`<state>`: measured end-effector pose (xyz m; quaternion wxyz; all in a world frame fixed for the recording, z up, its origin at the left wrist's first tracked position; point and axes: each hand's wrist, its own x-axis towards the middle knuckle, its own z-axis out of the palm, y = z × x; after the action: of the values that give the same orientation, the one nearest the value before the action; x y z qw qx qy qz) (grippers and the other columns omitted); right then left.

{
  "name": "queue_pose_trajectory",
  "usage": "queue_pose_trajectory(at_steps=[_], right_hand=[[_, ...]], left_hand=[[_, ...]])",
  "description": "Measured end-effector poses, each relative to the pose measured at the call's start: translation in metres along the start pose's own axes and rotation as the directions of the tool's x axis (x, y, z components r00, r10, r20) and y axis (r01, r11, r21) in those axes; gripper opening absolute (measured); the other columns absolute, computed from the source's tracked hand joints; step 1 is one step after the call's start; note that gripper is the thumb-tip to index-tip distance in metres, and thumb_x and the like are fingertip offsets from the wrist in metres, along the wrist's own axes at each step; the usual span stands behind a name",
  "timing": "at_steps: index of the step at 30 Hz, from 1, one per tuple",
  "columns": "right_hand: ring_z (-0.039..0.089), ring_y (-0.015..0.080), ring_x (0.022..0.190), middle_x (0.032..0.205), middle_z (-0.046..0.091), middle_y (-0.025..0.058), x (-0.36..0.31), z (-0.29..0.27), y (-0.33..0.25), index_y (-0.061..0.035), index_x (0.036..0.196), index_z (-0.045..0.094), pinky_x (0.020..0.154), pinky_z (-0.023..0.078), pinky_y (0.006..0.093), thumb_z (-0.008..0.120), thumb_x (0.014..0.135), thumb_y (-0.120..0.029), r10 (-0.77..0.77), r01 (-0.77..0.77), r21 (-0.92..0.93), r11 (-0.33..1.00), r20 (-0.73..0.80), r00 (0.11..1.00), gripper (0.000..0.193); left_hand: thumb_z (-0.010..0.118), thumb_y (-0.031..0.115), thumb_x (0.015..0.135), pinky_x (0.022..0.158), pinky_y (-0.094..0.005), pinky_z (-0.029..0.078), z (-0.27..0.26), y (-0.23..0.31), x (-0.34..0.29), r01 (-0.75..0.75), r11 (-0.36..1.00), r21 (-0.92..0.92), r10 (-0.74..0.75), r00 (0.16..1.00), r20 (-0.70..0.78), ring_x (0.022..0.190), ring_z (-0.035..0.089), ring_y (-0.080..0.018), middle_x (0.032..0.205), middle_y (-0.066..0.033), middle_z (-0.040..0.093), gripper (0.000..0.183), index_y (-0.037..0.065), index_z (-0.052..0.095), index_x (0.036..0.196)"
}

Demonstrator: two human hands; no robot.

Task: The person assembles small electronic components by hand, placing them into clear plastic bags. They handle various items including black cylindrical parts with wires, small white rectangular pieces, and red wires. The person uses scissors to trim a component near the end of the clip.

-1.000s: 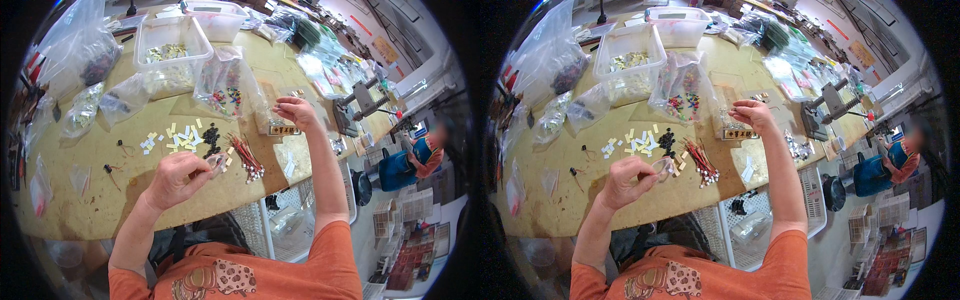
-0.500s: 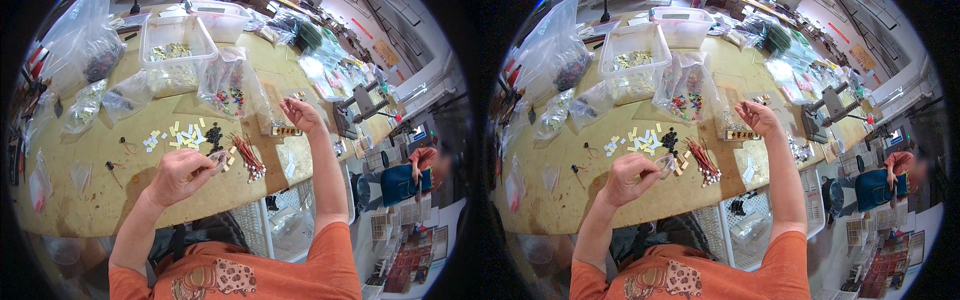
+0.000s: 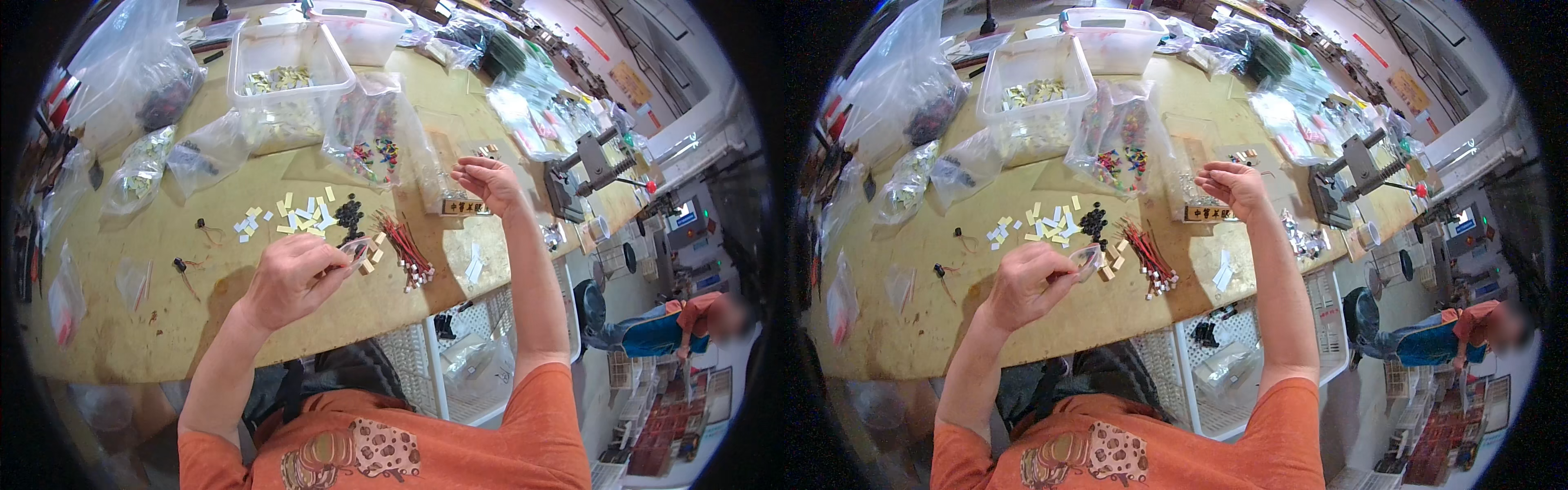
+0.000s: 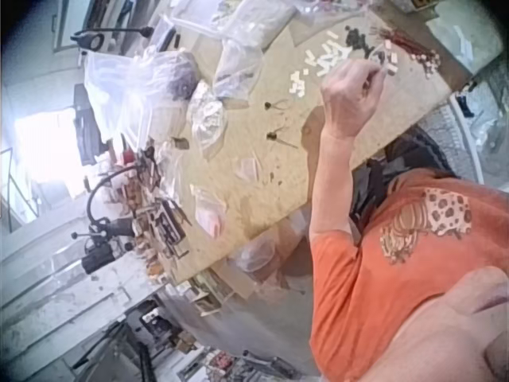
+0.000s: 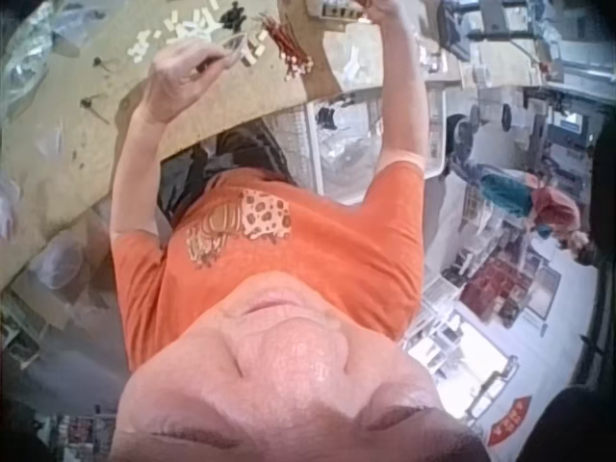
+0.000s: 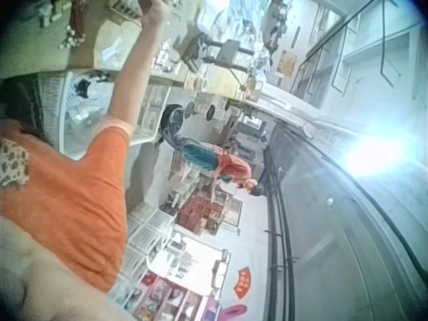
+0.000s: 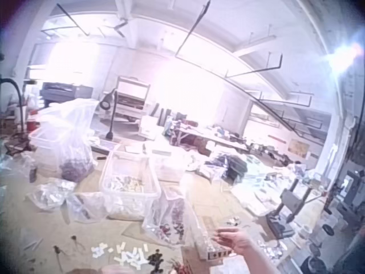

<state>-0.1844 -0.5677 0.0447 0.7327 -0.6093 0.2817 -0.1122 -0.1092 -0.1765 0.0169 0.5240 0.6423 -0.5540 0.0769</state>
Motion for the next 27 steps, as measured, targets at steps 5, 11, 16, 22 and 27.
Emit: queue_pose_trajectory(at_steps=[5, 11, 16, 22, 27], right_hand=[[0.071, 0.0286, 0.097, 0.106, 0.069, 0.0200, -0.010, 0.002, 0.000, 0.0093, 0.113, 0.064, 0.080, 0.063, 0.0322, 0.057, 0.095, 0.002, -0.063, 0.063, -0.109, 0.992, 0.003, 0.998, 0.020], [0.063, 0.0349, 0.116, 0.122, 0.062, 0.0255, -0.072, 0.069, -0.001, 0.0141, 0.120, 0.057, 0.098, 0.056, 0.0382, 0.048, 0.103, -0.013, 0.053, -0.178, 0.262, 0.948, 0.423, 0.905, 0.034], [0.058, 0.0380, 0.122, 0.127, 0.058, 0.0296, -0.112, 0.120, -0.002, 0.0165, 0.125, 0.051, 0.106, 0.049, 0.0431, 0.043, 0.106, -0.027, 0.205, -0.381, 0.240, 0.893, 0.536, 0.819, 0.048], [0.060, 0.0391, 0.119, 0.123, 0.060, 0.0308, -0.131, 0.139, -0.002, 0.0166, 0.123, 0.053, 0.103, 0.052, 0.0426, 0.040, 0.106, -0.029, 0.263, -0.363, 0.089, 0.927, 0.537, 0.802, 0.050], [0.062, 0.0374, 0.117, 0.122, 0.061, 0.0302, -0.133, 0.143, -0.001, 0.0159, 0.121, 0.055, 0.101, 0.052, 0.0416, 0.043, 0.106, -0.029, 0.282, -0.320, -0.014, 0.947, 0.509, 0.813, 0.049]], left_hand=[[0.074, 0.001, 0.077, 0.061, -0.0370, 0.047, 0.001, -0.005, -0.004, -0.025, 0.999, 0.042, 0.025, 1.000, 0.004, 0.066, 0.060, -0.0268, 0.071, -0.0083, 0.061, 0.012, 0.006, 0.065, 0.084], [0.073, 0.008, 0.080, 0.062, -0.0373, 0.047, 0.003, -0.006, -0.006, -0.103, 0.981, 0.165, 0.103, 0.995, 0.006, 0.069, 0.060, -0.0259, 0.073, -0.0065, 0.057, 0.011, 0.008, 0.064, 0.085], [0.075, 0.007, 0.077, 0.064, -0.0370, 0.049, 0.000, -0.007, -0.010, -0.142, 0.956, 0.258, 0.135, 0.990, 0.042, 0.071, 0.062, -0.0254, 0.077, -0.0058, 0.062, 0.013, 0.008, 0.066, 0.087], [0.074, 0.008, 0.076, 0.064, -0.0358, 0.050, 0.005, -0.010, -0.011, -0.203, 0.942, 0.269, 0.209, 0.978, 0.004, 0.072, 0.062, -0.0228, 0.077, -0.0037, 0.062, 0.012, 0.008, 0.066, 0.085], [0.068, 0.012, 0.077, 0.066, -0.0327, 0.051, 0.007, -0.009, -0.012, -0.229, 0.926, 0.299, 0.237, 0.971, 0.010, 0.076, 0.063, -0.0192, 0.077, -0.0018, 0.060, 0.008, 0.010, 0.065, 0.084]])
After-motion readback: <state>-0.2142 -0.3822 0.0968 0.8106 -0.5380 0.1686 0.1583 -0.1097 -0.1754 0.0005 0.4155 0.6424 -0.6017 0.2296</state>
